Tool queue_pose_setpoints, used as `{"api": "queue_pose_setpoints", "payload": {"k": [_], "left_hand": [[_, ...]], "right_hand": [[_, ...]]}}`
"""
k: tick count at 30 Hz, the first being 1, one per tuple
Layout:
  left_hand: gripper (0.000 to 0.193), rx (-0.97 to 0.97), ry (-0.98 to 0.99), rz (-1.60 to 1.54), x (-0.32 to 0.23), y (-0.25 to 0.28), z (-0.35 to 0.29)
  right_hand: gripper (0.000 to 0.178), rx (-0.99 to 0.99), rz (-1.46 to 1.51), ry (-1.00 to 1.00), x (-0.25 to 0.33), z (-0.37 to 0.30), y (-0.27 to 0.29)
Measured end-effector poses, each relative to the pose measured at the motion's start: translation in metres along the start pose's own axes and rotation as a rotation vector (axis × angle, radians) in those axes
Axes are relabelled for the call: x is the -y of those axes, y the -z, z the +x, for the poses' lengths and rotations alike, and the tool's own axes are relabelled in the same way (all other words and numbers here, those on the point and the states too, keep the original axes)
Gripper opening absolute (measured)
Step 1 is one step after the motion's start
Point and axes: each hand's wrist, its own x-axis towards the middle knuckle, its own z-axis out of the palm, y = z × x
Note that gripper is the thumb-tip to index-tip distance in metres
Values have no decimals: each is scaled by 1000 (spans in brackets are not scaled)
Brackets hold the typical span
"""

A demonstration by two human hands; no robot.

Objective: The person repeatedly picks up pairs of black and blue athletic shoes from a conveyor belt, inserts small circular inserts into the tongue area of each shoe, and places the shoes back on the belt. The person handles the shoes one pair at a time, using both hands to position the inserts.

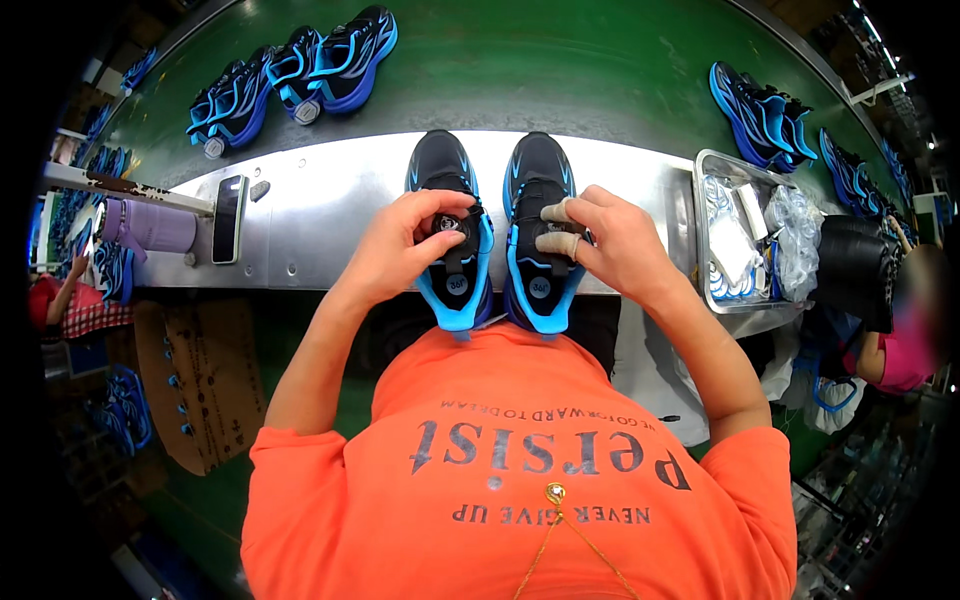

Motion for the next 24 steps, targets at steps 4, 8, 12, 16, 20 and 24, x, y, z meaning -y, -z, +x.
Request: {"api": "queue_pose_setpoints", "payload": {"k": [4,8,12,16,20,24], "left_hand": [[40,-44,-37,241,-7,-4,1],[37,128,102,-36,-1,9,5],[36,-148,-138,299,-18,-2,1],[41,-51,29,192,-15,-7,5],[43,75,87,-59,1,7,1],[43,-170,-122,376,-16,-4,-2]], "right_hand": [[23,-2,239,167,-7,1,0],[30,-45,-105,5,-2,2,-6],[20,4,123,126,-4,4,5],[18,-37,88,89,-3,-2,-5],[21,-152,-93,15,-2,-5,-16],[34,46,128,78,-4,2,9]]}}
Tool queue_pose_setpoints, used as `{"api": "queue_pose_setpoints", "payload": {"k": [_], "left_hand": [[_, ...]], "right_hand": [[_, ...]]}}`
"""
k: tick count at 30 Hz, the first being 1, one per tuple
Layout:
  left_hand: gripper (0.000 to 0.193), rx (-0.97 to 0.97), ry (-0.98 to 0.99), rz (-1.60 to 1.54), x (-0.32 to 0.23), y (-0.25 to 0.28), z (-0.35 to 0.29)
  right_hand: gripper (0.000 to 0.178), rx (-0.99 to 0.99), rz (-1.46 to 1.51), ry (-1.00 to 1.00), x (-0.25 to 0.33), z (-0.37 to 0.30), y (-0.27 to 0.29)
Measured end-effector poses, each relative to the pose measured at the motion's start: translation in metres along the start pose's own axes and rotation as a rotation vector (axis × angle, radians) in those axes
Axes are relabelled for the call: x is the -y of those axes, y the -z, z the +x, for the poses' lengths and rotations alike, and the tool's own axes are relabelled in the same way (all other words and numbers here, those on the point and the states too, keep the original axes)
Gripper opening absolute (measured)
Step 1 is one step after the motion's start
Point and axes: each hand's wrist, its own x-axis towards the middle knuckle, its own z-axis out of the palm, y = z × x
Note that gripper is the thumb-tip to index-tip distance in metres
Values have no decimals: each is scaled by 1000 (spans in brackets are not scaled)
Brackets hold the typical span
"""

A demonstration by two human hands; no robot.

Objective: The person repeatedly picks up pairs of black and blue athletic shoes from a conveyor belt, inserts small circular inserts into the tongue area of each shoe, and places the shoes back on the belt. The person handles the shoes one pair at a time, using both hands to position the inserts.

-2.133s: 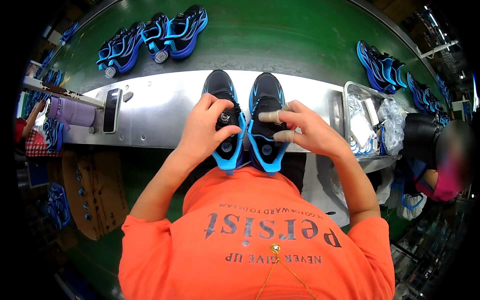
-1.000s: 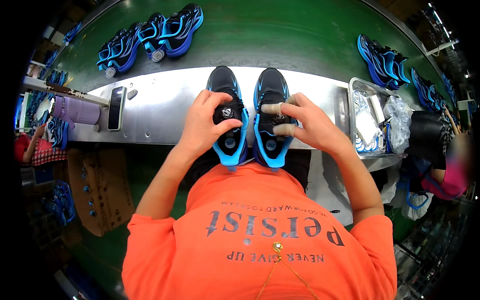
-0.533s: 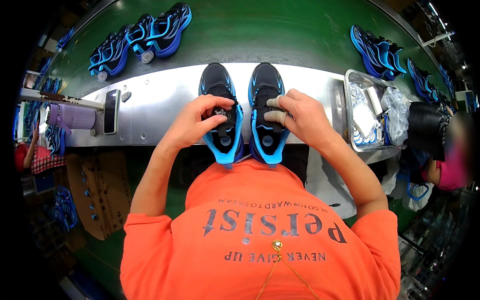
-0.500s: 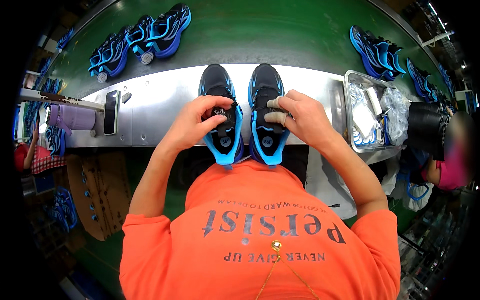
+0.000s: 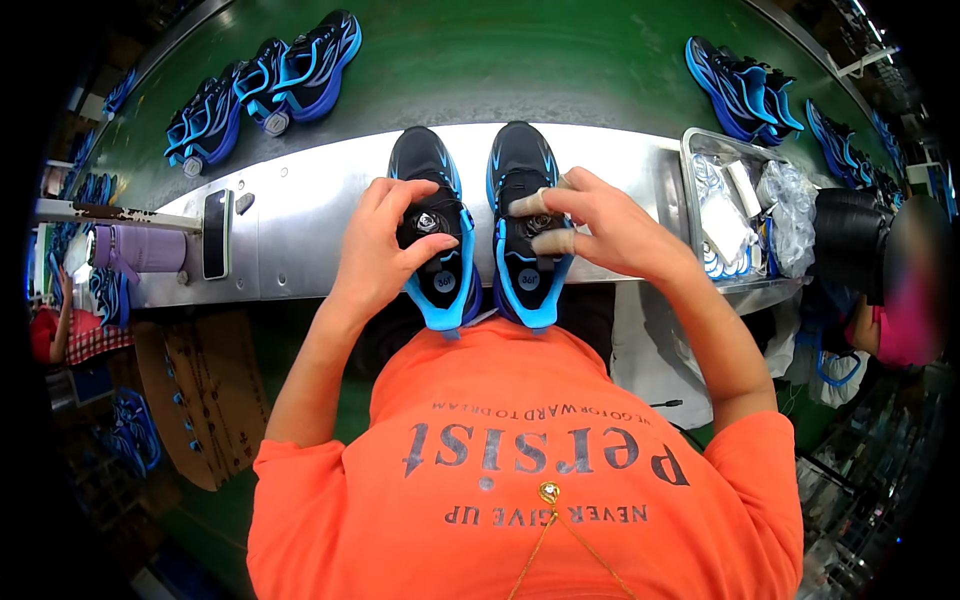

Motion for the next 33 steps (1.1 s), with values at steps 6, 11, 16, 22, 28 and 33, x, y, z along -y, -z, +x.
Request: {"api": "queue_pose_setpoints", "payload": {"k": [6,11,16,22,28,33], "left_hand": [[38,196,161,-391,23,-4,-1],[41,79,75,-82,-3,2,1],[42,130,129,-205,11,-8,0],[43,195,118,-367,19,2,3],[41,-83,112,-70,6,-17,-5],[34,177,195,-353,23,-7,-3]], "right_hand": [[34,-66,-169,-75,-1,-7,-20],[31,-70,-112,-28,-3,-1,-13],[29,-20,-51,11,-3,-5,-9],[26,-209,-174,-42,3,-11,-32],[34,75,-51,173,-7,3,2],[26,-181,-224,71,-3,-6,-27]]}}
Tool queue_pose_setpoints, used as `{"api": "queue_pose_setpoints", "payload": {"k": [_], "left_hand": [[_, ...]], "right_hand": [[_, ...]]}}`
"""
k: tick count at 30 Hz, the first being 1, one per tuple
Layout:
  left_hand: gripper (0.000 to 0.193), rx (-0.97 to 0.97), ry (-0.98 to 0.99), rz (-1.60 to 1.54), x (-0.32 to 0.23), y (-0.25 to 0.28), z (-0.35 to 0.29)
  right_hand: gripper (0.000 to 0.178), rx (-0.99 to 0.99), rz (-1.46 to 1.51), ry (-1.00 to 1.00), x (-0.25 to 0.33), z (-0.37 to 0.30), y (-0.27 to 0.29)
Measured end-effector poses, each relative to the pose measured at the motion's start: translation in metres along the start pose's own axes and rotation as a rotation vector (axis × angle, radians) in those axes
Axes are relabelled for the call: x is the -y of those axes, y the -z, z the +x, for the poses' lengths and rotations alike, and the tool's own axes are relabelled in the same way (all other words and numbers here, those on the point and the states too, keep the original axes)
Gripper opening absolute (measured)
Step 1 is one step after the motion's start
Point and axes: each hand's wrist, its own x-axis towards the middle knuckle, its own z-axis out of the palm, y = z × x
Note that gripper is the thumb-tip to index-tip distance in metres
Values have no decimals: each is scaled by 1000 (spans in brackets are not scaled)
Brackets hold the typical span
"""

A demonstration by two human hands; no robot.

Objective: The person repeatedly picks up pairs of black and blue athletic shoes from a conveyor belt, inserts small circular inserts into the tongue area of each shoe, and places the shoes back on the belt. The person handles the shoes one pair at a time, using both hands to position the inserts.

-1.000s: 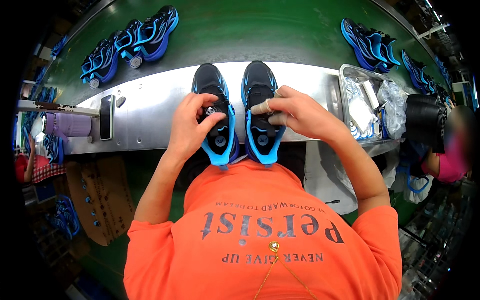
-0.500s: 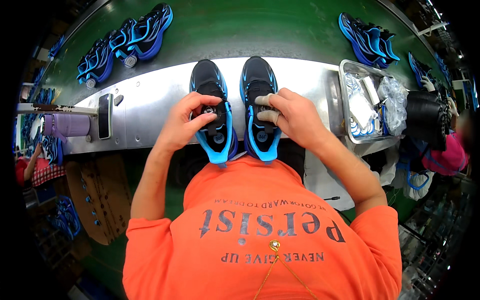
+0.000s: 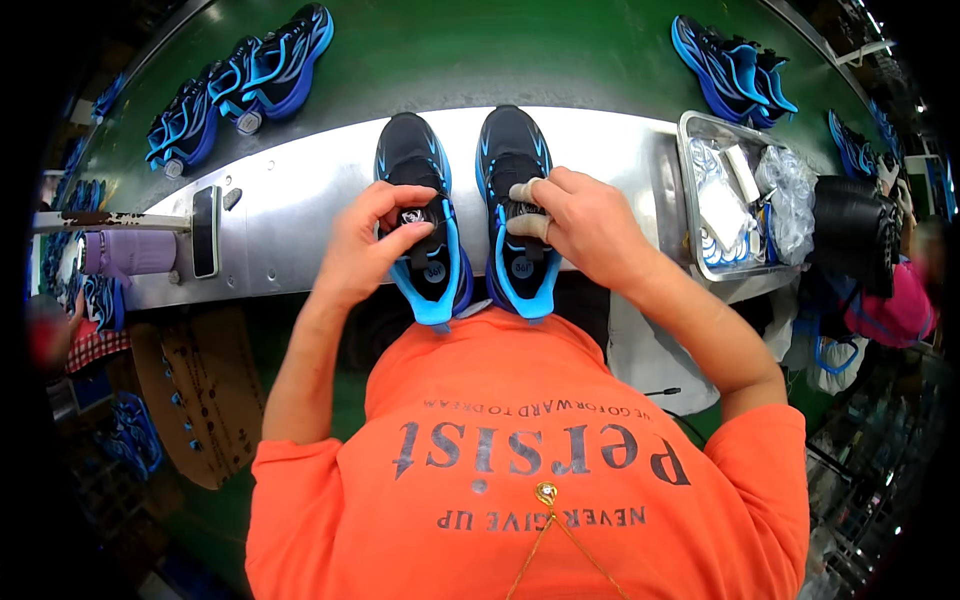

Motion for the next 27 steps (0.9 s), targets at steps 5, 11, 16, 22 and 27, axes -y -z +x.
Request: {"api": "queue_pose_setpoints", "payload": {"k": [5,11,16,22,27], "left_hand": [[40,91,-53,-71,0,10,5],[35,-267,-199,309,-18,-12,-4],[36,30,-30,24,4,5,0],[37,75,-72,-37,2,7,0],[34,-167,-318,263,-8,-4,0]], "right_hand": [[29,-146,16,-77,3,-7,-11],[37,264,141,144,-14,14,23],[38,106,80,77,-15,8,3],[33,-265,62,-128,10,-15,-23],[35,63,210,0,-8,5,12]]}}
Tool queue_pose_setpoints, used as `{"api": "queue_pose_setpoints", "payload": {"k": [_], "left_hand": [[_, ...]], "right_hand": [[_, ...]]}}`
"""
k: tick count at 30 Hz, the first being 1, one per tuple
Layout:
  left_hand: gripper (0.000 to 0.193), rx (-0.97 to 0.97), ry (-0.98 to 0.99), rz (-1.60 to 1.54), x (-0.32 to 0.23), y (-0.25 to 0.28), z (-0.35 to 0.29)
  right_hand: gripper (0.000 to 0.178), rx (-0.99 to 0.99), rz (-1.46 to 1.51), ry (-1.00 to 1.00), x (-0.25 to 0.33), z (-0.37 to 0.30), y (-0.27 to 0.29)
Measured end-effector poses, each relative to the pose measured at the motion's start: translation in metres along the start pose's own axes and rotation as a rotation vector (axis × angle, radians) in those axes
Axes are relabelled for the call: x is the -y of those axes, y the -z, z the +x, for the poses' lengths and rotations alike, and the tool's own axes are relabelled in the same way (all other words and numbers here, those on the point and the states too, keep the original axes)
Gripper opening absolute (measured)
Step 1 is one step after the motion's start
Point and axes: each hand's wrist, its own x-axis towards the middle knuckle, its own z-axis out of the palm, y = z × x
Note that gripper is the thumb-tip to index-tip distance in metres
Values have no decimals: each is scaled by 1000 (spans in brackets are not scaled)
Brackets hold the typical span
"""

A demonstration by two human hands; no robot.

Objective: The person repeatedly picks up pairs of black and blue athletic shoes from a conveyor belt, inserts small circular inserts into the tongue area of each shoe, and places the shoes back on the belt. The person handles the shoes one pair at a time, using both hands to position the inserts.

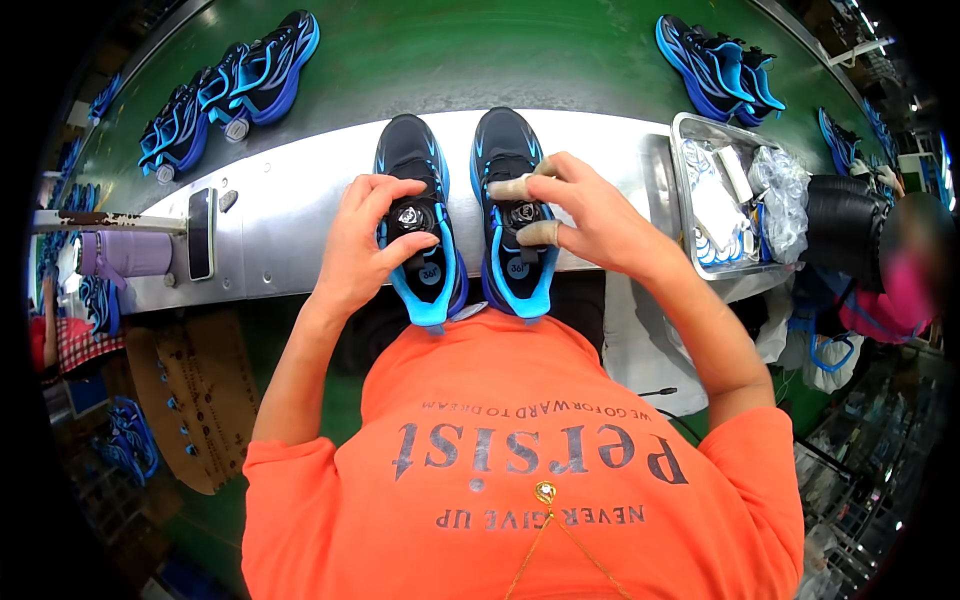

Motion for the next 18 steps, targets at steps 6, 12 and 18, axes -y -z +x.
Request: {"api": "queue_pose_setpoints", "payload": {"k": [6,12,18], "left_hand": [[31,176,234,-205,16,0,-2],[34,152,138,-315,22,-1,-10],[33,131,147,-174,7,3,-4]], "right_hand": [[36,3,-74,18,-5,2,-11],[35,-470,-16,-185,15,-24,-64],[38,-184,108,-146,5,-15,-23]]}}
